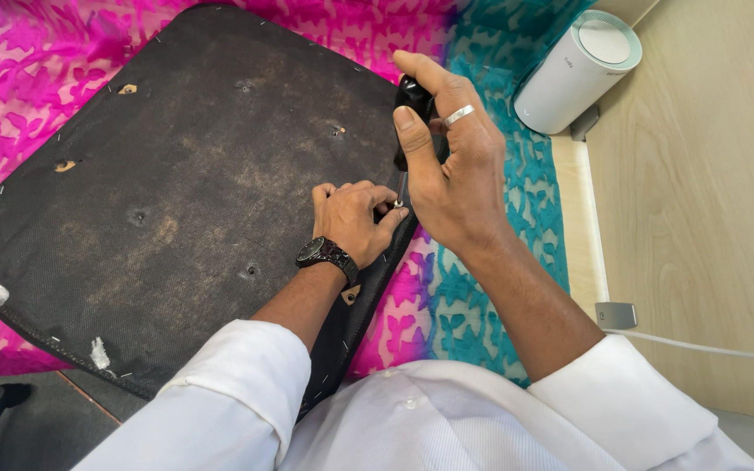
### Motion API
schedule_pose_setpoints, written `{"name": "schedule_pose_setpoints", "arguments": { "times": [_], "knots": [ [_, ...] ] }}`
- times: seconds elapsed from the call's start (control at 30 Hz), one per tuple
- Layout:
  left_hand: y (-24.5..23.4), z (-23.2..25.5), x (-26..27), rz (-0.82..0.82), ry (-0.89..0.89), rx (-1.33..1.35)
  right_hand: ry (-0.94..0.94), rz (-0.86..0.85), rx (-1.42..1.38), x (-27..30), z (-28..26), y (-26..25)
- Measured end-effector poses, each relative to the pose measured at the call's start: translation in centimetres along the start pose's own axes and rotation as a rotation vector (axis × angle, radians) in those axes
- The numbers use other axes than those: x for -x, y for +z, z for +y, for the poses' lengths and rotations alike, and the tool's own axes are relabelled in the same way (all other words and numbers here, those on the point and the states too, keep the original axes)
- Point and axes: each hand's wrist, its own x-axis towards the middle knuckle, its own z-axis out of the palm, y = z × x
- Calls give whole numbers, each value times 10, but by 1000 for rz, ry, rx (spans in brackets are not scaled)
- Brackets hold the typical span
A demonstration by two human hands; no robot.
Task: The person uses a screwdriver to remove screws from the underside of a chair seat. They unscrew multiple fasteners one by one and place them into a small container nearby.
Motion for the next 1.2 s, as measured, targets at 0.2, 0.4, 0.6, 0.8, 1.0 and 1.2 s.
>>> {"name": "schedule_pose_setpoints", "arguments": {
  "times": [0.2,0.4,0.6,0.8,1.0,1.2],
  "knots": [
    [2,-1,-1,-23,-8,-10,-174,24,182,-2,2,2],
    [1,-1,-1,-20,-6,-10,-107,8,84,-1,5,3],
    [1,-1,-1,-33,-16,-18,-183,62,203,-4,0,-4],
    [0,-1,0,-11,-3,-11,-56,51,36,-4,-7,-4],
    [0,0,0,-36,-28,-25,-204,91,190,-3,-4,-2],
    [0,0,0,-32,-26,-10,-111,96,122,3,0,-4]
  ]
}}
